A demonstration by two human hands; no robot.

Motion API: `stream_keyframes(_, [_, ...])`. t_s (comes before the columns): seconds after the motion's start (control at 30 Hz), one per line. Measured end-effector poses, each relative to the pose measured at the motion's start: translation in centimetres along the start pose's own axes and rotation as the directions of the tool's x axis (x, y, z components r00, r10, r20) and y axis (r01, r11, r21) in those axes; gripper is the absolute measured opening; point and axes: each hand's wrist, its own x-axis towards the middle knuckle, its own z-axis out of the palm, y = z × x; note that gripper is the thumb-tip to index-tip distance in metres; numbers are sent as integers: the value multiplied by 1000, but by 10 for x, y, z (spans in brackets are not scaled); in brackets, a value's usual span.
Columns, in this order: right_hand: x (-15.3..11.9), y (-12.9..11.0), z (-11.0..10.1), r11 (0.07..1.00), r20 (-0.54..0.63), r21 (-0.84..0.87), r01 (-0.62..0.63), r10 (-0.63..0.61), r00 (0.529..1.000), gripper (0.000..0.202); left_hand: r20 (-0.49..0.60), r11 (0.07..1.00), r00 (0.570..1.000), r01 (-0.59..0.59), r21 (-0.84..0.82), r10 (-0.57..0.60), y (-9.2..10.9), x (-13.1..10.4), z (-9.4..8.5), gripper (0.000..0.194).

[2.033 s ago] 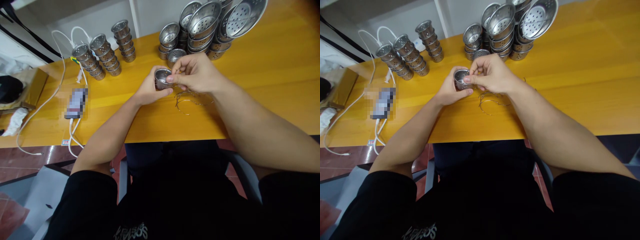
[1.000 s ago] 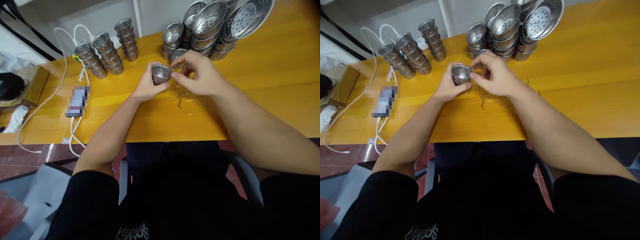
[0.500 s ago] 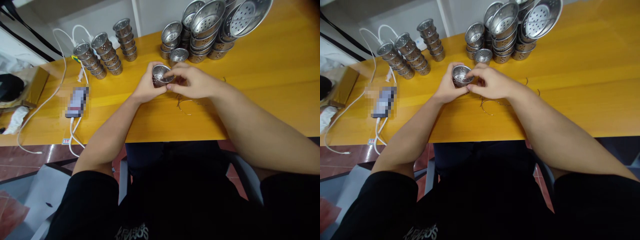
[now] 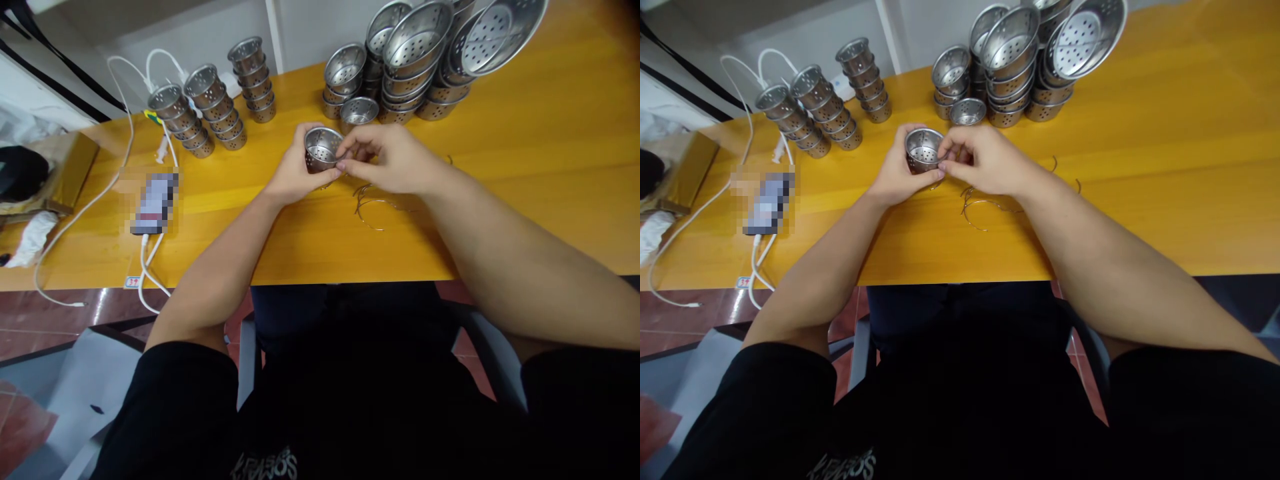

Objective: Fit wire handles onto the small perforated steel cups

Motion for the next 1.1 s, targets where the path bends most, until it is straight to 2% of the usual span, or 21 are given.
stream_keyframes(0.13, [0,0,2,991,36,132,-31,27,999,41,-5,1000,1000,11,11,-11,-5,-1,-1,92])
stream_keyframes(0.3, [3,5,4,981,47,193,-33,25,999,38,-29,997,999,-21,68,23,-13,0,-7,102])
stream_keyframes(0.47, [9,24,6,981,-59,187,-59,72,996,53,-116,998,992,45,38,-40,-28,5,-7,99])
stream_keyframes(0.67, [14,59,-5,996,-180,60,-58,68,981,66,-85,996,993,87,17,-85,-43,9,-5,85])
stream_keyframes(0.9, [19,98,-14,996,-232,29,-80,85,969,65,-70,996,994,90,22,-88,-35,8,-4,70])
stream_keyframes(1.0, [23,104,-14,996,-230,4,-93,91,969,57,-64,994,994,97,44,-94,-28,6,-5,63])
stream_keyframes(1.1, [25,102,-14,994,-234,-24,-109,101,967,59,-67,993,991,115,38,-112,-23,5,-5,61])
